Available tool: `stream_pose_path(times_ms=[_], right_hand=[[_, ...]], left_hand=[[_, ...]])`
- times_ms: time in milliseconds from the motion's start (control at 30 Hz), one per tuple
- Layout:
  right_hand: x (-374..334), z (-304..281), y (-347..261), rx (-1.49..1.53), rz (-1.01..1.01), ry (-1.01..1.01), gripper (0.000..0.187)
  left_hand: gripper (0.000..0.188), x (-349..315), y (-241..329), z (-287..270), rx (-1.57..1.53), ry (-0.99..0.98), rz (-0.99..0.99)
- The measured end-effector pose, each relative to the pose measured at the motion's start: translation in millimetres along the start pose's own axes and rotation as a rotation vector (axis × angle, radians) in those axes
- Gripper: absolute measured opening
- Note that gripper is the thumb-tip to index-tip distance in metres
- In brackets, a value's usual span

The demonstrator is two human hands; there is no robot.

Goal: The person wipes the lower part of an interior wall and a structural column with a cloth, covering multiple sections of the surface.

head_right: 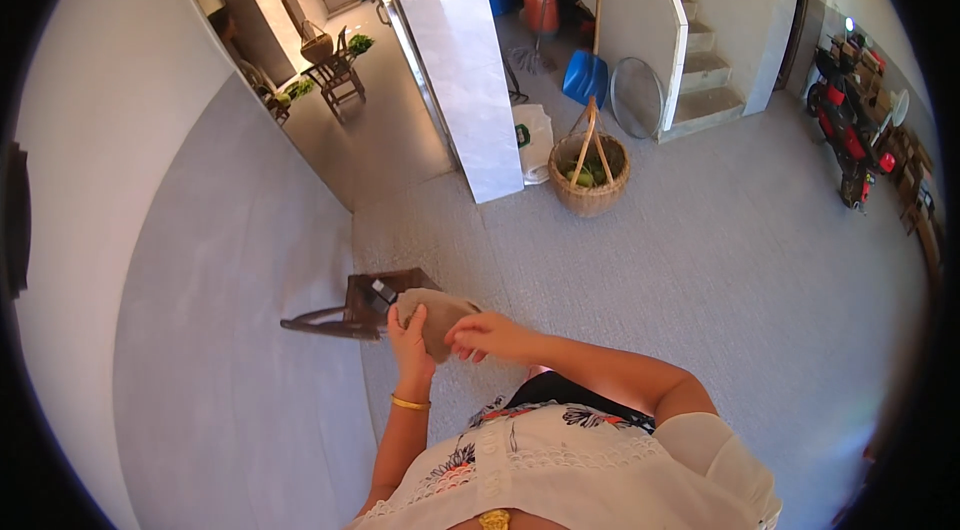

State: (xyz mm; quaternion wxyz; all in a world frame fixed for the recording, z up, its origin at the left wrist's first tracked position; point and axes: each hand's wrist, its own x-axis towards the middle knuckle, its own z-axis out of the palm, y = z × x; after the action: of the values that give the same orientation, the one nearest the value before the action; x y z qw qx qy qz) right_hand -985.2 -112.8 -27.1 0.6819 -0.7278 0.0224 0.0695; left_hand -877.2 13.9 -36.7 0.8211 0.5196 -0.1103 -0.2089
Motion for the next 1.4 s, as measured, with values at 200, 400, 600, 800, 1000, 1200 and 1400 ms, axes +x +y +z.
stream_pose_path(times_ms=[200, 400, 600, 800, 1000, 1200, 1400], right_hand=[[57, -80, -4, 0.915, 0.194, 0.124, 0.05], [114, -124, -3, 1.2, 0.15, 0.115, 0.047], [197, -176, 56, 1.209, 0.433, 0.566, 0.04], [267, -287, -9, 0.752, -0.036, 1.038, 0.052], [364, -420, -55, -0.169, -0.195, 1.61, 0.068], [467, -477, -120, -0.485, -0.37, 1.868, 0.069], [542, -435, -147, -0.692, -0.477, 1.701, 0.061]], left_hand=[[0.032, 83, 13, 46, 0.474, -0.411, 0.198], [0.045, 131, -8, 69, -0.155, -0.258, -0.229], [0.044, 191, -54, 27, 0.074, -0.095, -0.217], [0.035, 319, -41, 0, 0.136, -0.035, -0.157], [0.037, 446, -8, 16, 0.179, -0.198, 0.022], [0.039, 544, 37, 30, 0.22, -0.342, 0.062], [0.032, 600, 51, 64, 0.235, -0.55, 0.1]])
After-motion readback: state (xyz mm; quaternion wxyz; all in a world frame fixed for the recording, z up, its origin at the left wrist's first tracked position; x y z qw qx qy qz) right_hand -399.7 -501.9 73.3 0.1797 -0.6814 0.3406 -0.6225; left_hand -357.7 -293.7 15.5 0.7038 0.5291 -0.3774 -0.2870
